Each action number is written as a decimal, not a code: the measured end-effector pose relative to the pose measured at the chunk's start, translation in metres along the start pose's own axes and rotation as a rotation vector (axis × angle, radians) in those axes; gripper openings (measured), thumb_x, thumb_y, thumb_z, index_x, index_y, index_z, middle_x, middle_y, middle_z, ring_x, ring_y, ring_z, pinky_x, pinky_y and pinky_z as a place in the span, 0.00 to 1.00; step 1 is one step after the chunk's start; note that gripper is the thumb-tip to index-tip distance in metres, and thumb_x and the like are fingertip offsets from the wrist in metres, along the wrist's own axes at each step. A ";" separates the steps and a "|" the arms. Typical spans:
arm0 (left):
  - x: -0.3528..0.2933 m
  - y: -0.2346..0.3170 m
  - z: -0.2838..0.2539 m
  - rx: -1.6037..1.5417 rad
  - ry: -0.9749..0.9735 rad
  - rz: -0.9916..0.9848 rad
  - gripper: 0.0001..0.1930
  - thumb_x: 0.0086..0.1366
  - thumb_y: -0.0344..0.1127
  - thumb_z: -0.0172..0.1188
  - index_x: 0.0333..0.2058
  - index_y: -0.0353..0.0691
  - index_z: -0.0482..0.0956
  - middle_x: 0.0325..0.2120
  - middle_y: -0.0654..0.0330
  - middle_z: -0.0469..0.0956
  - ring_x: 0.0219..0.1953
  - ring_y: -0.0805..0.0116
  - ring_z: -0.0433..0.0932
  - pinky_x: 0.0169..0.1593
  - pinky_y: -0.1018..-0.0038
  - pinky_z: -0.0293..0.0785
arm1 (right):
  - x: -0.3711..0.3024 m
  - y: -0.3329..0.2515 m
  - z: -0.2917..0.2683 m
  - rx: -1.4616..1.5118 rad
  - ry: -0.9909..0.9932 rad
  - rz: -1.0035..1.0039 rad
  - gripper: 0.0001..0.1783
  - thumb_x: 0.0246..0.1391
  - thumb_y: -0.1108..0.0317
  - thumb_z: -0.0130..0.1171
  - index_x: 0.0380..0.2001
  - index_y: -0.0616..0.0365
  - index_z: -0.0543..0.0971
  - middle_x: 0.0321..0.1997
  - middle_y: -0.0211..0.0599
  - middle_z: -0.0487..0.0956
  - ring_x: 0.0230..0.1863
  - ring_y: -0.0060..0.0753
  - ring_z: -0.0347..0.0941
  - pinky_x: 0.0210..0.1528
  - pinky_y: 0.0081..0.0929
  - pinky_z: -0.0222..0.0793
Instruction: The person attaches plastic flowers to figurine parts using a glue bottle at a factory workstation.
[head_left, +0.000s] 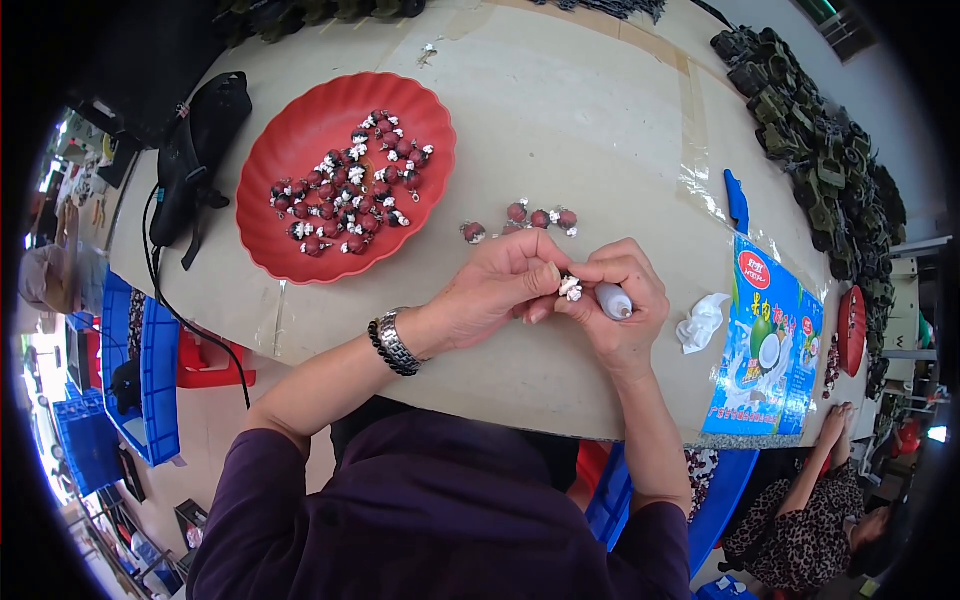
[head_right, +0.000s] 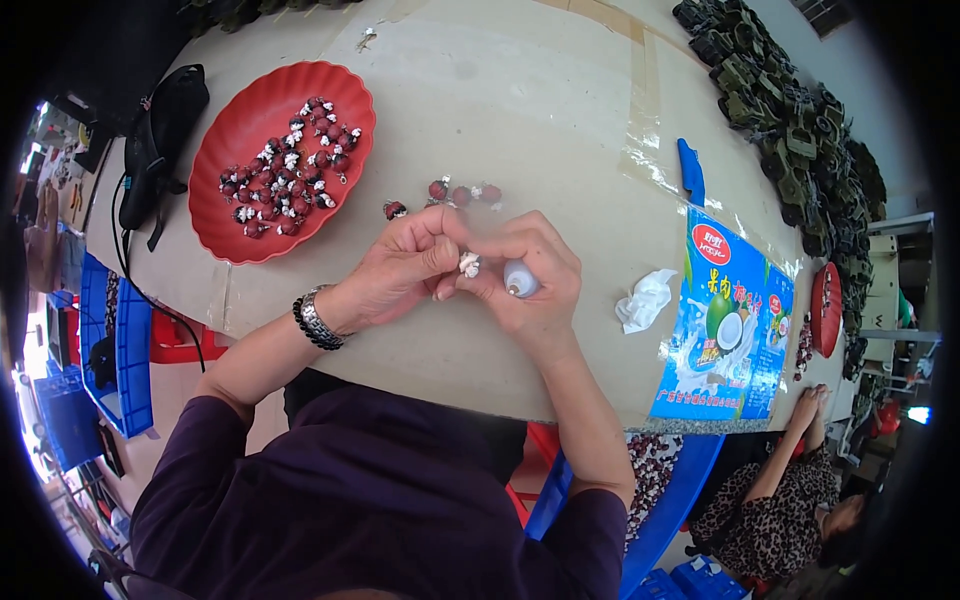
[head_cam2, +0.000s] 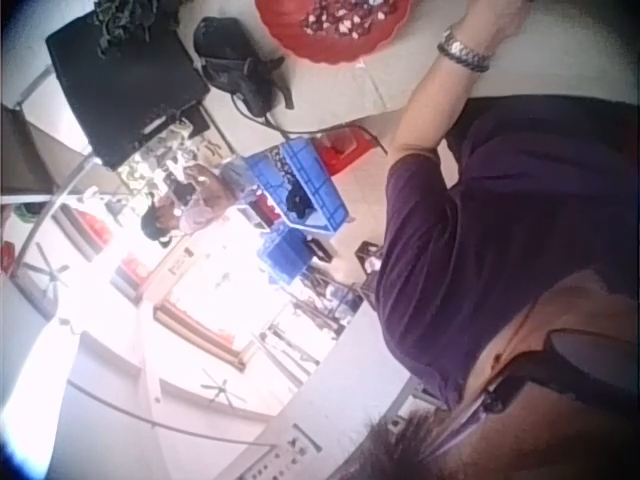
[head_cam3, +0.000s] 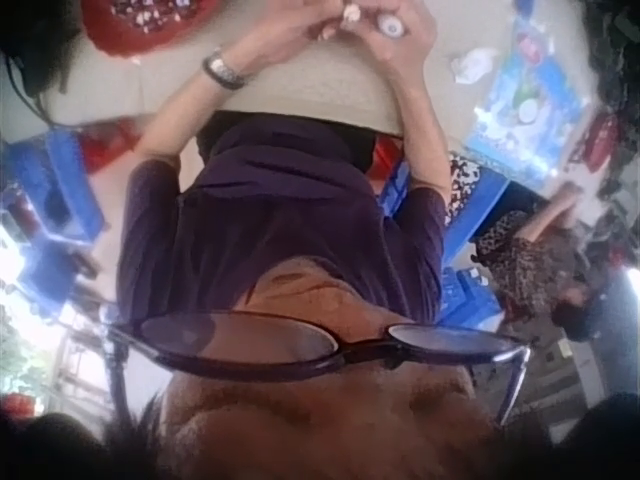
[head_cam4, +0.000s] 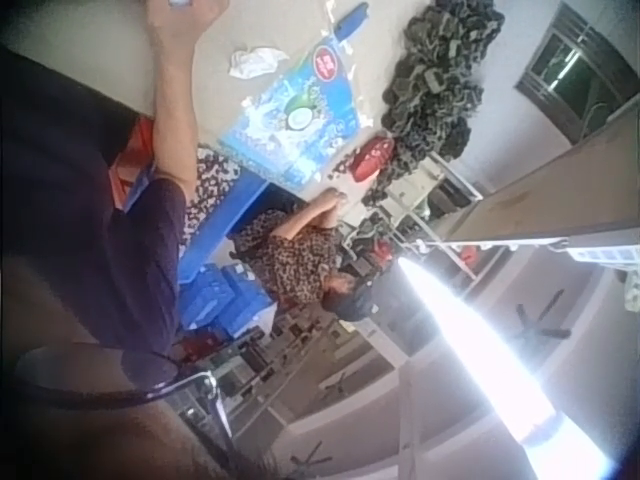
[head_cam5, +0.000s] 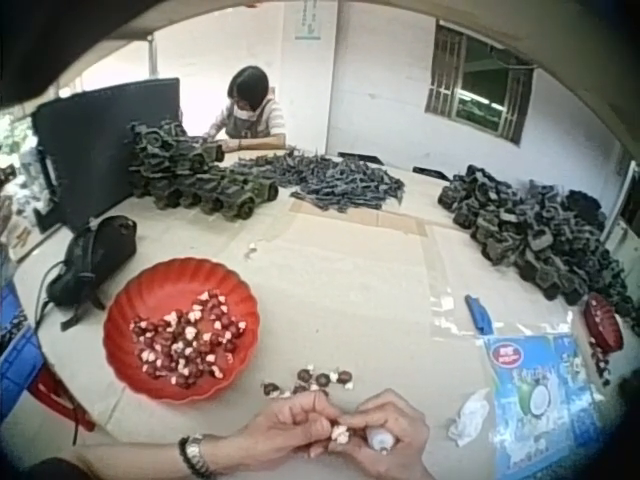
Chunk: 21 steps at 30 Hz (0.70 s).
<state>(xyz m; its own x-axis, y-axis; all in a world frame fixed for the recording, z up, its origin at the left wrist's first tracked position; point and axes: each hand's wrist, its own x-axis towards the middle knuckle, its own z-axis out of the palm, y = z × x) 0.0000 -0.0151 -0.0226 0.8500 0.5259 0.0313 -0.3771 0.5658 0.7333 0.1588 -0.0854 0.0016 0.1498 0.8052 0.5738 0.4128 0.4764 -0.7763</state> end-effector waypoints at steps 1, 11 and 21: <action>0.000 0.001 0.000 0.008 -0.008 -0.002 0.12 0.67 0.41 0.56 0.40 0.38 0.72 0.30 0.64 0.76 0.26 0.80 0.70 0.28 0.83 0.63 | -0.001 0.000 0.000 0.009 0.003 0.007 0.18 0.31 0.76 0.75 0.30 0.59 0.81 0.27 0.31 0.74 0.25 0.21 0.70 0.25 0.18 0.64; 0.000 -0.001 -0.001 0.015 -0.006 0.001 0.11 0.66 0.39 0.58 0.38 0.37 0.71 0.30 0.62 0.77 0.25 0.80 0.70 0.28 0.82 0.64 | -0.002 -0.001 -0.001 0.079 0.003 0.105 0.15 0.32 0.77 0.74 0.28 0.60 0.80 0.25 0.31 0.75 0.26 0.22 0.70 0.27 0.19 0.64; -0.001 -0.001 0.000 0.024 -0.001 0.009 0.11 0.66 0.38 0.57 0.38 0.36 0.71 0.29 0.61 0.77 0.24 0.80 0.71 0.27 0.83 0.65 | -0.003 -0.001 -0.001 0.050 0.007 0.098 0.15 0.32 0.76 0.74 0.26 0.60 0.79 0.24 0.32 0.75 0.26 0.23 0.71 0.27 0.20 0.64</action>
<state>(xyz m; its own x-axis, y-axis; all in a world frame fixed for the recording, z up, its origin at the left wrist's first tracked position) -0.0007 -0.0157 -0.0235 0.8470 0.5301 0.0385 -0.3756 0.5458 0.7490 0.1588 -0.0884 0.0010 0.1939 0.8462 0.4963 0.3508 0.4126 -0.8406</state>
